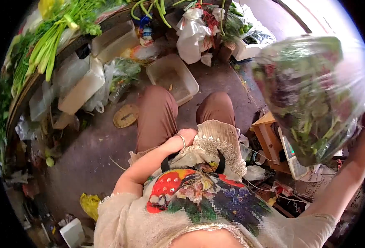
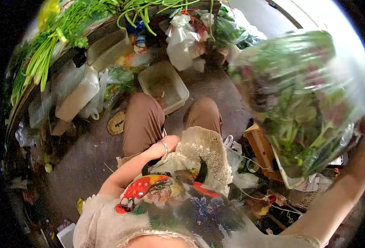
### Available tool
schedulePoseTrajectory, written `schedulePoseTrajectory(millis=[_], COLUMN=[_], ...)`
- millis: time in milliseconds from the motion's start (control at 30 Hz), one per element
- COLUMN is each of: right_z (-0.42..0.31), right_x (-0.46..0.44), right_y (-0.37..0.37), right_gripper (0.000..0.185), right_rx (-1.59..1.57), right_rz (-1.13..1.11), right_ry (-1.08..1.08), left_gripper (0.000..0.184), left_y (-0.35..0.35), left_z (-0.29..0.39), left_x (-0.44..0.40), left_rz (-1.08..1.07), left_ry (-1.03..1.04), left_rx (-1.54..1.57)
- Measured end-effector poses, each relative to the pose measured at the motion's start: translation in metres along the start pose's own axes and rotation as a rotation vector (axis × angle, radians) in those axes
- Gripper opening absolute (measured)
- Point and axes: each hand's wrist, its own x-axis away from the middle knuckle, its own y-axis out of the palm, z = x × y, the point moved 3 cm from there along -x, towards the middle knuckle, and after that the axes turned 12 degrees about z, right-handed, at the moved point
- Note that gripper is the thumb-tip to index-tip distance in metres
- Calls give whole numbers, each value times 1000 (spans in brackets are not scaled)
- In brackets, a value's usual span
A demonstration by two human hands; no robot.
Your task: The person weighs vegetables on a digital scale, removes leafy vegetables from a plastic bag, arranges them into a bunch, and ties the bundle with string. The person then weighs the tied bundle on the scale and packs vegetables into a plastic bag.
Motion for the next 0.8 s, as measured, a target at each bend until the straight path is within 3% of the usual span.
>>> schedulePoseTrajectory(millis=[67,167,267,300,333,367,400,433,500,533,600,667,767,800], right_z=[28,80,140,158,172,189,205,224,282,283,328,376,392,398], right_x=[15,50,102,126,156,186,220,257,317,349,407,454,458,451], right_y=[22,61,96,109,121,132,146,154,156,142,131,109,84,78], right_gripper=[25,25,26,27,13,14,13,22,21,25,30,30,33,36], right_rx=[-67,-157,-205,-205,-113,-113,-294,-321,-453,-101,190,240,126,95], right_rz=[21,49,69,67,57,-1,-101,-139,-147,-297,-517,-685,-616,-716], right_ry=[89,257,443,502,542,651,569,680,853,657,763,856,933,925], left_gripper=[25,25,26,26,22,19,17,19,20,19,15,11,7,7], left_y=[-4,6,13,19,29,38,41,29,24,27,26,31,31,26], left_z=[9,2,0,-4,-12,-20,-24,-19,0,0,3,4,12,15], left_x=[-2,-2,-7,-8,-10,-11,-13,-11,-6,-7,-7,-6,-4,0], left_rz=[-83,14,-27,-32,-1,28,58,43,-21,-18,-43,-73,180,159], left_ry=[-40,-45,-27,-20,-8,3,14,-10,-23,-2,7,10,78,77], left_rx=[-80,15,-29,-23,-6,7,19,-10,10,11,37,63,-115,-124])
